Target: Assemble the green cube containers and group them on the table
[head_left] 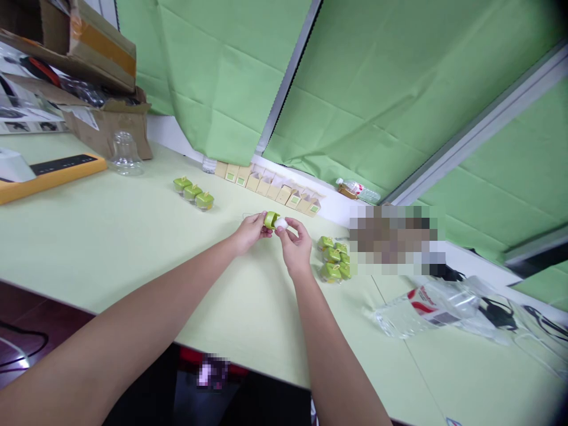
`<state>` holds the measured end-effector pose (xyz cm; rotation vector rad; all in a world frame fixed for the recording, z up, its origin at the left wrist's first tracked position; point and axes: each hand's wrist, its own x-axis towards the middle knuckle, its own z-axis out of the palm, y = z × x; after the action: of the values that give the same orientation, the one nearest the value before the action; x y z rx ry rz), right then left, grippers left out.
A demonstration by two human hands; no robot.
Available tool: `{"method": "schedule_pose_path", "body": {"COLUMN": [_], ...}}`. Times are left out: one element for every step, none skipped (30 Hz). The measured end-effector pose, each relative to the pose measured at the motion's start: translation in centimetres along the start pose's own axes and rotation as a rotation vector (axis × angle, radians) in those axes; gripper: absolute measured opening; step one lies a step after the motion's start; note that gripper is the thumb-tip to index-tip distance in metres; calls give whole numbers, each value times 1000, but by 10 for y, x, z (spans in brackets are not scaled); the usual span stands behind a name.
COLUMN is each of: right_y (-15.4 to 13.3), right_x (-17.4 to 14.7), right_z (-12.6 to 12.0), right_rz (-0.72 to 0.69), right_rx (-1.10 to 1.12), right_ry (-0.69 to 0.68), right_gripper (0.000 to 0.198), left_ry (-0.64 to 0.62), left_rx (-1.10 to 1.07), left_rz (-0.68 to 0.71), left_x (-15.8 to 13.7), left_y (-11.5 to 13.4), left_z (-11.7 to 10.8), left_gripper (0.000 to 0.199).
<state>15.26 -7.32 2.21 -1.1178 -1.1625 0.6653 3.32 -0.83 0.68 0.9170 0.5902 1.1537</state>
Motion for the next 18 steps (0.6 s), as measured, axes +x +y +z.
{"method": "schedule_pose_path", "body": {"right_y": [-1,-1,-1,-1,-1,-1,-1,0,0,0,0,0,-1,-1,-2,-2,-2,-2], "right_x": [0,0,0,0,0,0,0,0,0,0,0,0,0,0,0,0,0,0], "right_z": [0,0,0,1,1,1,1,2,2,2,2,2,1,1,1,0,0,0], "right_rz": [8,15,19,18,12,3,-5,-11,-16,-20,-23,-25,-28,-30,-32,-33,-37,-48], "right_rx": [3,4,3,3,5,7,8,9,11,14,18,22,25,27,25,19,10,-2], "right_ry": [2,3,4,5,7,8,7,5,0,-7,-14,-22,-29,-38,-47,-55,-65,-75], "right_gripper": [46,46,46,46,46,45,44,43,42,42,42,42,42,42,42,42,41,41], "left_ry": [-11,-19,-27,-32,-33,-35,-36,-36,-36,-36,-39,-42,-44,-44,-43,-41,-39,-39], "left_rx": [9,16,23,29,34,40,47,56,63,67,70,70,70,71,72,72,72,71], "left_rz": [9,16,22,30,38,48,60,72,82,91,99,106,113,119,123,125,125,124], "left_x": [0,0,0,-1,-1,-2,-3,-3,-4,-4,-5,-5,-5,-5,-5,-5,-5,-6], "left_y": [0,0,0,1,1,2,3,4,4,5,5,5,6,6,6,6,6,7], "left_z": [0,-1,-1,-1,-1,0,0,0,1,1,1,1,1,1,1,1,1,0], "left_gripper": [31,32,32,33,33,33,32,31,31,31,31,31,31,31,32,31,31,31]}}
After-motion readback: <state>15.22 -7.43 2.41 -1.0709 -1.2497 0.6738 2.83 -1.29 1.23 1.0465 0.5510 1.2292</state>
